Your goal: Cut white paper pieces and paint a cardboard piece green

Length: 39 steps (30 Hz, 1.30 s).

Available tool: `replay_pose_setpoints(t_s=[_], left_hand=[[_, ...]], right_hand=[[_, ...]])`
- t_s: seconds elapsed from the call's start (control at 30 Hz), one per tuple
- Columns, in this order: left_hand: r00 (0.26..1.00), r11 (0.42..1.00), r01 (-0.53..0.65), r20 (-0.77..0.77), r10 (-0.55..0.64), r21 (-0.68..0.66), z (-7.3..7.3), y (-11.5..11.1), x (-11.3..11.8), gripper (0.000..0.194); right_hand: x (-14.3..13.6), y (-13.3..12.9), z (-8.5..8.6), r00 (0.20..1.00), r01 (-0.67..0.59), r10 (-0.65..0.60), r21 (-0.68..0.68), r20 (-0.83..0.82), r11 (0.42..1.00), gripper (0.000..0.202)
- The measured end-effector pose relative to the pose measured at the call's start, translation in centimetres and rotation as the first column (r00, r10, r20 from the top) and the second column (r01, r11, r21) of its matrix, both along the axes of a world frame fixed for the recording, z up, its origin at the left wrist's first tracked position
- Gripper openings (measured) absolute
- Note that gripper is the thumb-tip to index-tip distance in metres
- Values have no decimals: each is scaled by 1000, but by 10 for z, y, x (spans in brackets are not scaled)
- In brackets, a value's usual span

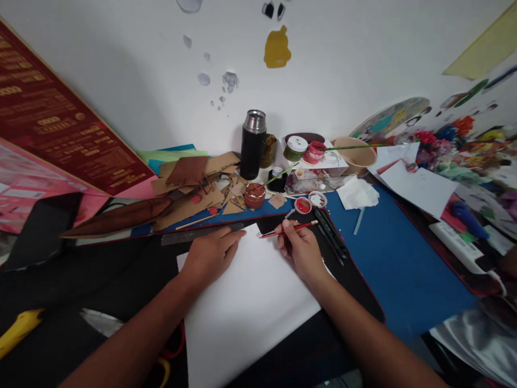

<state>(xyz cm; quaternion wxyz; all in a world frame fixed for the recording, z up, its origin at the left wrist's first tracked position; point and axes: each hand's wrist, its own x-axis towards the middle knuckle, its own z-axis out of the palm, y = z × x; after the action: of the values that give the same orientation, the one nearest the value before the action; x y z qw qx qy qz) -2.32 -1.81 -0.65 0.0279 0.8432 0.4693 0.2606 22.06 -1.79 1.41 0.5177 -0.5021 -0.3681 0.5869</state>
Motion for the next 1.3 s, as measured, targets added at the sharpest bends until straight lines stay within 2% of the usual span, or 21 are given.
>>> replay_pose_setpoints(t_s=[0.27,0.6,1.03,1.3], left_hand=[[1000,1000,-3,16,3,8,-1,0,0,34],[1000,999,7,-5,-8,-53,-2,1,-2,36],[999,995,-10,45,15,-101,-1,1,1,38],[998,992,-13,52,20,-123,-3,1,0,37]], right_hand=[[-10,12,6,997,-29,28,-17,-78,999,50],[-20,4,-1,986,-75,52,142,156,987,47],[-20,-3,-9,966,-151,109,168,234,974,40],[-20,-3,-8,941,-176,112,178,319,968,42]])
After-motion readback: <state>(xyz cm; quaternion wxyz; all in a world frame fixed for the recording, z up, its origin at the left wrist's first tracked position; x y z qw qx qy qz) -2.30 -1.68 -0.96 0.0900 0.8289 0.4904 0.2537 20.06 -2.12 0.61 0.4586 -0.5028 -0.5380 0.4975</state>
